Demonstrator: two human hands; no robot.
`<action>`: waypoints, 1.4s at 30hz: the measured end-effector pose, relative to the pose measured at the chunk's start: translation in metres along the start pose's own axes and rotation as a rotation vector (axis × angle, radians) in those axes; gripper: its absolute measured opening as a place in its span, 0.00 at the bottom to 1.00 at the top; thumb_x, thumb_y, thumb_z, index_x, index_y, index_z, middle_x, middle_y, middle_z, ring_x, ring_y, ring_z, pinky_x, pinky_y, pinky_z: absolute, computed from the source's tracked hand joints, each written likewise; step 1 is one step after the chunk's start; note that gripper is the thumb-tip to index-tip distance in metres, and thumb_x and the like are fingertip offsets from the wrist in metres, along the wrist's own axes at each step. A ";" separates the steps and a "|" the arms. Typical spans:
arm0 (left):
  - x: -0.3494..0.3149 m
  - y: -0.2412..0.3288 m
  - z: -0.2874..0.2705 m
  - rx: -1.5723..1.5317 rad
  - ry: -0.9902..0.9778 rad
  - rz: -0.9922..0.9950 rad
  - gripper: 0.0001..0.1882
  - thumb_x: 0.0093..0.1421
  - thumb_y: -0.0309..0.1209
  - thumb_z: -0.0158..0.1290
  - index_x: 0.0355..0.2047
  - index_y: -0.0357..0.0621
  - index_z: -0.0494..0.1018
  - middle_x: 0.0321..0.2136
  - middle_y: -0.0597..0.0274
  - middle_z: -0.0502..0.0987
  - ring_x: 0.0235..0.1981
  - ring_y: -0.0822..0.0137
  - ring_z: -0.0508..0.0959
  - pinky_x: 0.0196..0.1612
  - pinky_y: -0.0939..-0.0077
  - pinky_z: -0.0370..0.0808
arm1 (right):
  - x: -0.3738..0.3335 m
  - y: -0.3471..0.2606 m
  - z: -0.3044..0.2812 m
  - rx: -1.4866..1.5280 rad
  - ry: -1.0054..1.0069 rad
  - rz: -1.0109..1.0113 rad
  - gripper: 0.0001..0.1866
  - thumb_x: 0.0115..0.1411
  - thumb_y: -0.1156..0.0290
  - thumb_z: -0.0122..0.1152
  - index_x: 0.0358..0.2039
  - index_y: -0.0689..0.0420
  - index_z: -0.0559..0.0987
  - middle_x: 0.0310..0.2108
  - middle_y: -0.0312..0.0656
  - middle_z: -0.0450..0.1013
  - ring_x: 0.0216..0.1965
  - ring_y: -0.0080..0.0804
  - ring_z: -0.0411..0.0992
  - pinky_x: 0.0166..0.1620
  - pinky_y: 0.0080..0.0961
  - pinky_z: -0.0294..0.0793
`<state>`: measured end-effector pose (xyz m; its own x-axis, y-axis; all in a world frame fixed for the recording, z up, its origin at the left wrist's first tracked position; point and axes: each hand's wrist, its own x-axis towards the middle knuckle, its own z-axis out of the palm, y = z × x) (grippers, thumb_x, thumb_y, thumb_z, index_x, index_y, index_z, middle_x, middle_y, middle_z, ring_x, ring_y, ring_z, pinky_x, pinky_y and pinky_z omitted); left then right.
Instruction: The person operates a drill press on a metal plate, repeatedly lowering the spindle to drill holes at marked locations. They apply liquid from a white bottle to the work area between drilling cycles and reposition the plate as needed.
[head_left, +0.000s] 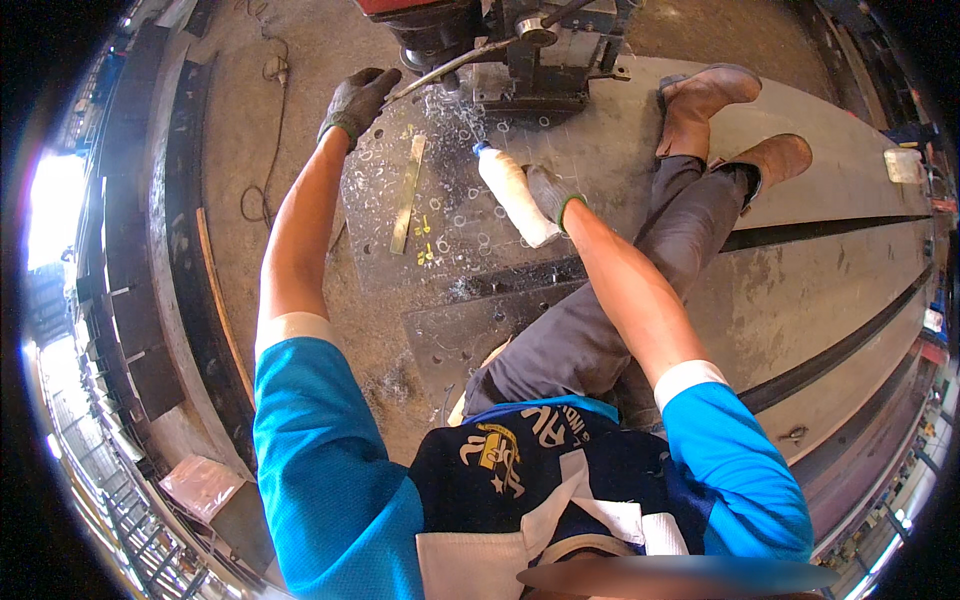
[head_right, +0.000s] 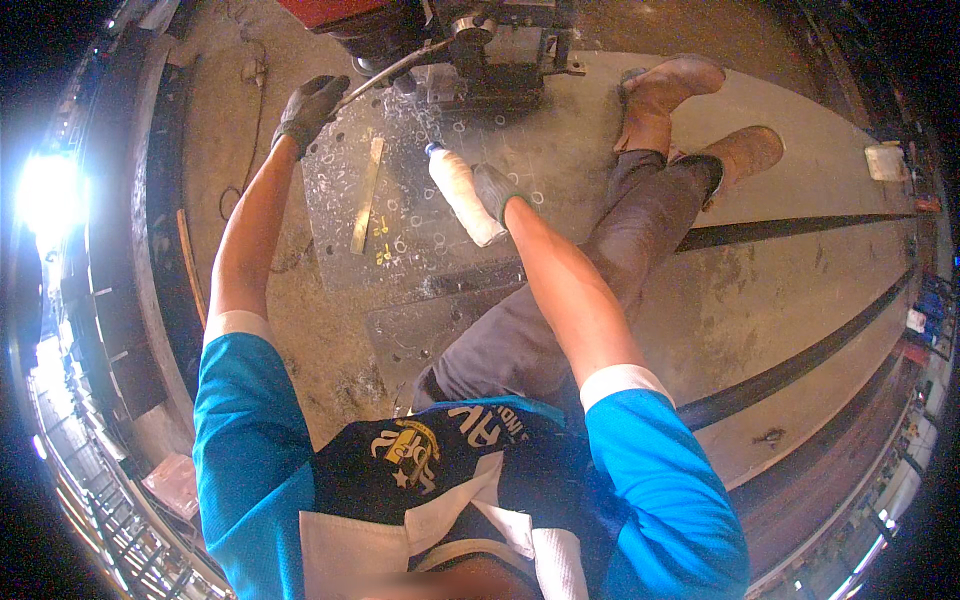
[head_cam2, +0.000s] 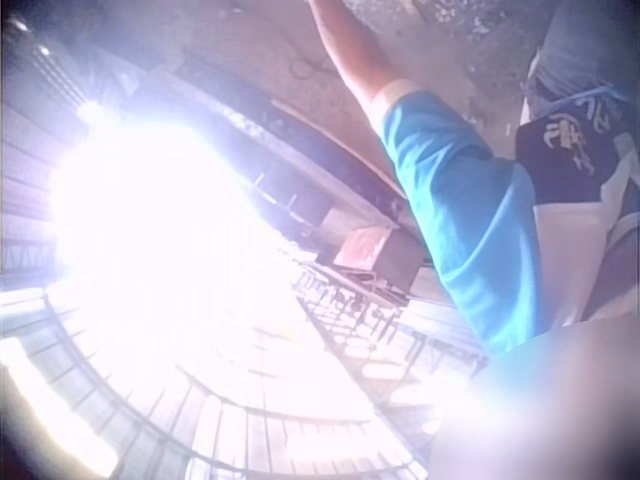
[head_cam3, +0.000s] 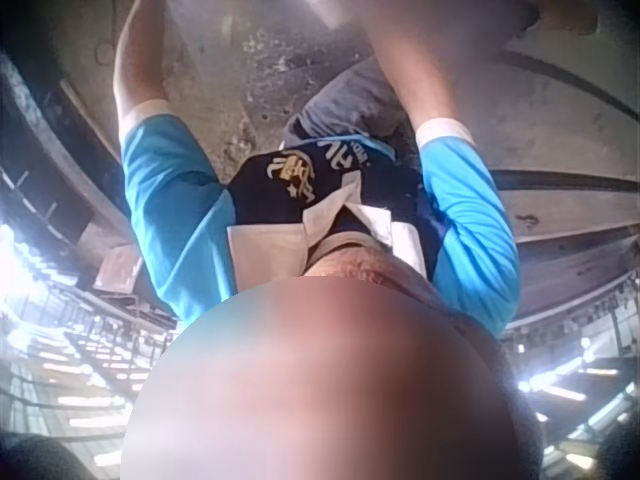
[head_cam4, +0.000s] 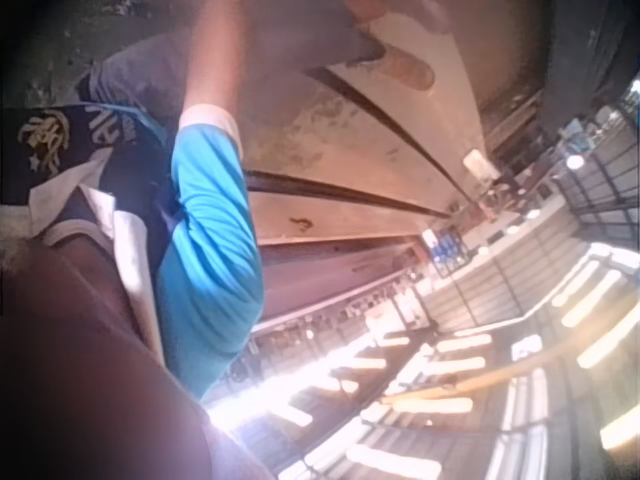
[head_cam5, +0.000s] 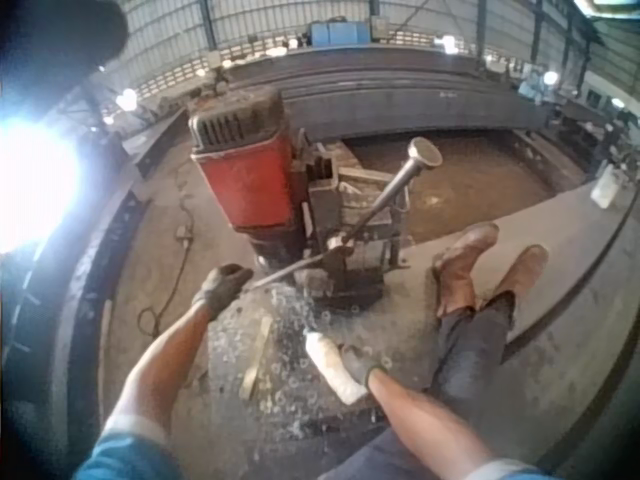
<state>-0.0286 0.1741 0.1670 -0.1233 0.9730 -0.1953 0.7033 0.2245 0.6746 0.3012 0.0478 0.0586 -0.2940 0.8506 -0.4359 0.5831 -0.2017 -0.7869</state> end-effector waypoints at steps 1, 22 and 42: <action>0.000 0.001 0.000 -0.006 -0.010 -0.017 0.32 0.62 0.54 0.56 0.54 0.40 0.80 0.46 0.49 0.84 0.45 0.55 0.83 0.53 0.64 0.76 | 0.002 0.005 0.001 -0.020 -0.016 -0.022 0.20 0.69 0.60 0.49 0.42 0.64 0.83 0.36 0.52 0.83 0.36 0.41 0.81 0.38 0.44 0.76; 0.004 -0.006 0.006 -0.046 0.005 -0.005 0.32 0.62 0.55 0.58 0.54 0.41 0.80 0.44 0.50 0.85 0.43 0.57 0.84 0.51 0.64 0.76 | 0.004 0.007 0.005 0.179 0.013 0.178 0.23 0.72 0.60 0.40 0.42 0.64 0.81 0.35 0.51 0.81 0.35 0.48 0.80 0.39 0.44 0.79; 0.006 -0.011 0.011 -0.069 -0.008 -0.004 0.30 0.63 0.54 0.56 0.54 0.44 0.79 0.38 0.53 0.84 0.32 0.61 0.82 0.31 0.65 0.78 | 0.012 0.011 0.008 0.182 -0.006 0.192 0.23 0.72 0.61 0.35 0.43 0.59 0.81 0.35 0.47 0.81 0.31 0.42 0.79 0.38 0.41 0.78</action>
<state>-0.0296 0.1771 0.1500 -0.1201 0.9717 -0.2035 0.6524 0.2318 0.7215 0.2980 0.0523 0.0412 -0.1962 0.7851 -0.5875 0.4829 -0.4441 -0.7547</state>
